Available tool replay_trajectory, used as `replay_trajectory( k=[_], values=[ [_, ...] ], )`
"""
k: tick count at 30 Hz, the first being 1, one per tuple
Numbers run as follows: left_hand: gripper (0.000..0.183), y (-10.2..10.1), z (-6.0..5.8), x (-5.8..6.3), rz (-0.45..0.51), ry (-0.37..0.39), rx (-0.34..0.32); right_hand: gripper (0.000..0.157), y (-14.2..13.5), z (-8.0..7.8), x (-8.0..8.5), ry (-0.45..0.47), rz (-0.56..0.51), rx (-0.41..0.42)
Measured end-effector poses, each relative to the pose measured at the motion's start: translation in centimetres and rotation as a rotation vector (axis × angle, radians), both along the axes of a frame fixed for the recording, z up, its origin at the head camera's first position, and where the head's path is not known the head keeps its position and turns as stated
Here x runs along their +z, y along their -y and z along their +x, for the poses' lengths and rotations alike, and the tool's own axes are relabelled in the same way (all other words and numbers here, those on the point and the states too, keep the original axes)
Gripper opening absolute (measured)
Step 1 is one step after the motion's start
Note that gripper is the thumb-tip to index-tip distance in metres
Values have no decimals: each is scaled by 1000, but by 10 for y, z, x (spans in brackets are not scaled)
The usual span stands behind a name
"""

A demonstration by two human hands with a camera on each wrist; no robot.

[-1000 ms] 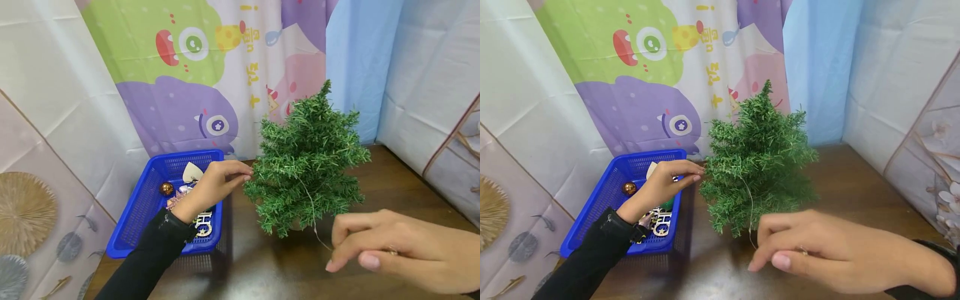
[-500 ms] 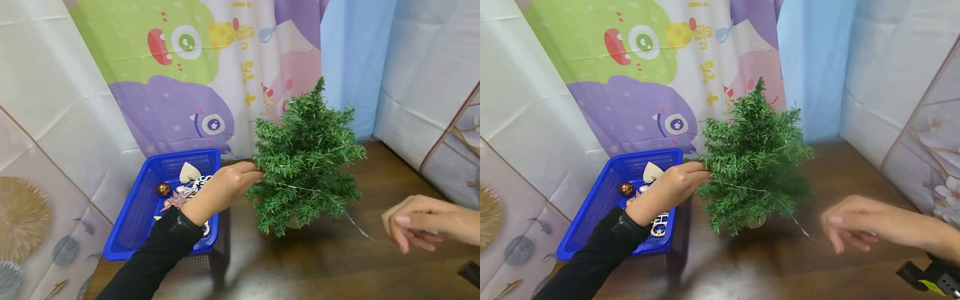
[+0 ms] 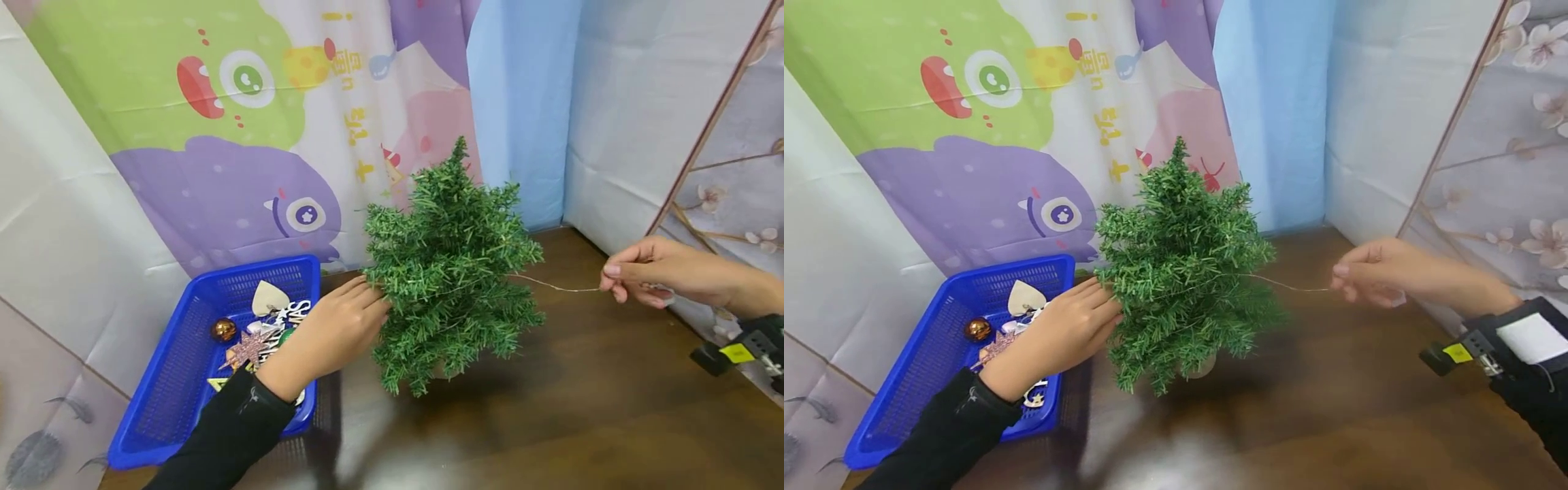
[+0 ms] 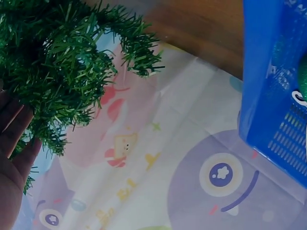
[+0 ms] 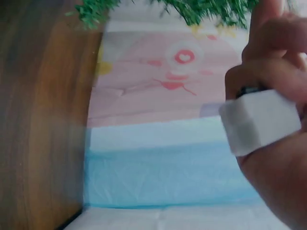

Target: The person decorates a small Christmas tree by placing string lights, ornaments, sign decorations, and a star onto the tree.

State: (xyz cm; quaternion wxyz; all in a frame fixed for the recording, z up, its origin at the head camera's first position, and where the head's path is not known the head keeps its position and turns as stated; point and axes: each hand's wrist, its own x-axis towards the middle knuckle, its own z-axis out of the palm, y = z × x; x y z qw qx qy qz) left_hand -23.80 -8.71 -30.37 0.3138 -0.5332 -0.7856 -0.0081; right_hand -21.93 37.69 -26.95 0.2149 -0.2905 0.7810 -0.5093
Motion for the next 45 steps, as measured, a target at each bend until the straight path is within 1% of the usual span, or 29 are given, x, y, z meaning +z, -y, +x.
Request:
replay_trajectory(
  k=[3, 4, 6, 8, 9, 11, 12, 14, 16, 18, 19, 21, 22, 23, 25, 26, 28, 30, 32, 35, 37, 40, 43, 45],
  values=[
    [21, 12, 3, 0, -11, 2, 23, 38, 1, -13, 1, -10, -130, 150],
    [23, 16, 4, -1, -11, 9, 29, 40, 3, -16, 2, -13, -159, 189],
    [25, 23, 6, -2, -8, 27, 35, 42, 9, -20, 8, -26, -213, 231],
    [26, 29, 8, -2, -7, 47, 45, 43, 15, -23, 16, -45, -268, 237],
    [26, 31, 8, -2, -7, 55, 51, 44, 20, -25, 21, -55, -289, 221],
    [24, 34, 9, -2, -5, 70, 61, 42, 29, -29, 32, -89, -305, 165],
    [23, 35, 9, -3, -4, 75, 67, 40, 33, -33, 38, -90, -316, 147],
    [22, 37, 9, -3, 1, 80, 71, 36, 42, -40, 48, -85, -304, 88],
    [24, 39, 9, -5, 11, 81, 71, 30, 51, -48, 56, -72, -249, 18],
    [31, 41, 9, -8, 22, 81, 73, 24, 59, -57, 62, -32, -196, -52],
    [35, 42, 9, -9, 26, 81, 73, 21, 63, -61, 66, -20, -153, -93],
    [37, 42, 9, -11, 35, 79, 75, 17, 72, -71, 71, 12, -50, -196],
    [37, 42, 9, -12, 38, 77, 76, 17, 76, -75, 73, 26, 5, -232],
    [35, 41, 9, -13, 39, 77, 78, 18, 81, -80, 76, 44, 61, -263],
    [31, 40, 9, -15, 38, 73, 83, 23, 88, -91, 80, 72, 185, -292],
    [30, 39, 9, -15, 38, 71, 85, 25, 92, -97, 81, 86, 244, -297],
    [30, 37, 8, -17, 39, 68, 89, 27, 98, -108, 83, 102, 337, -259],
    [31, 35, 8, -18, 39, 63, 89, 26, 105, -120, 85, 113, 408, -234],
    [30, 32, 8, -19, 40, 63, 86, 25, 113, -129, 89, 114, 453, -226],
    [23, 27, 9, -20, 32, 68, 87, 22, 127, -139, 100, 90, 502, -226],
    [20, 22, 9, -20, 21, 75, 93, 19, 135, -141, 111, 65, 541, -218],
    [25, 14, 10, -19, -1, 84, 99, 18, 147, -140, 132, 20, 620, -164],
    [29, 5, 9, -17, -26, 85, 99, 17, 156, -136, 156, 25, 702, -93],
    [30, -1, 7, -15, -39, 81, 93, 21, 161, -134, 171, 50, 743, -74]
  ],
)
